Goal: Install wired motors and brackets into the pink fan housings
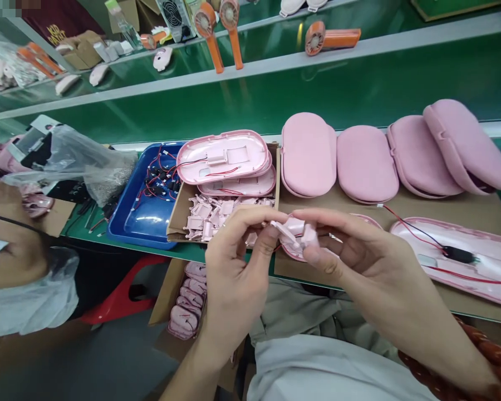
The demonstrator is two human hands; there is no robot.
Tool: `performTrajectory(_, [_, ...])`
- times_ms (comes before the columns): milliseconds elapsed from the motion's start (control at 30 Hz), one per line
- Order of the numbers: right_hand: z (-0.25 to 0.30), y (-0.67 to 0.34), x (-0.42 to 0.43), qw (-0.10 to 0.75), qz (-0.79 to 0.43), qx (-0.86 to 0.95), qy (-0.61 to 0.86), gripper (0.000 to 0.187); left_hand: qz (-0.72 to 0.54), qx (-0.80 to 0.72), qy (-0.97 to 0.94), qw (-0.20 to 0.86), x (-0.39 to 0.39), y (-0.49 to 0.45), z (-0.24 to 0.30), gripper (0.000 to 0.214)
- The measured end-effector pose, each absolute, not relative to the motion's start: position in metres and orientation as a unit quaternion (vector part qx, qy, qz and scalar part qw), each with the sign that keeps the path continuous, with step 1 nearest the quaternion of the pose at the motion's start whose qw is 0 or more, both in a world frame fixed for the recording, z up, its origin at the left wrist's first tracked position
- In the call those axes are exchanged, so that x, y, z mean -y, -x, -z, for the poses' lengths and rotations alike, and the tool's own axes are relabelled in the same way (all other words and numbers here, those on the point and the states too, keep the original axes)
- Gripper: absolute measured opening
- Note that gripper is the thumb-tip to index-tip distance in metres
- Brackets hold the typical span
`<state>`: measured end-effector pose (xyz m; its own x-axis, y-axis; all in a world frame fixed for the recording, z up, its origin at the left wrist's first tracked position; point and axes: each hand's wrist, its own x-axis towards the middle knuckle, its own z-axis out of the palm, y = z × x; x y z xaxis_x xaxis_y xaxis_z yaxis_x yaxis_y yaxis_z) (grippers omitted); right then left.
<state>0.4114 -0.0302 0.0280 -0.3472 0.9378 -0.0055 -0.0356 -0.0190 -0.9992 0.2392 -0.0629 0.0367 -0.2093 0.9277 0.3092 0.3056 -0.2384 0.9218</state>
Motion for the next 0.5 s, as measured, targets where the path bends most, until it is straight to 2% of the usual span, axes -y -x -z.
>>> performTrajectory(167, [-0.028,-0.431,0.024,0.382,-0.500,0.614,0.477,0.019,-0.587,-0.541,-0.506,0.327,0.071,-0.245,-0.034,0.024])
performTrajectory(333, [-0.027,-0.449,0.021,0.394,-0.556,0.534,0.501,0.032,-0.570,-0.512,-0.521,0.377,0.082,-0.248,-0.040,0.035])
performTrajectory(500, [-0.029,-0.451,0.029,0.381,-0.606,0.542,0.440,0.020,-0.442,-0.575,-0.599,0.338,0.083,-0.265,-0.042,0.015])
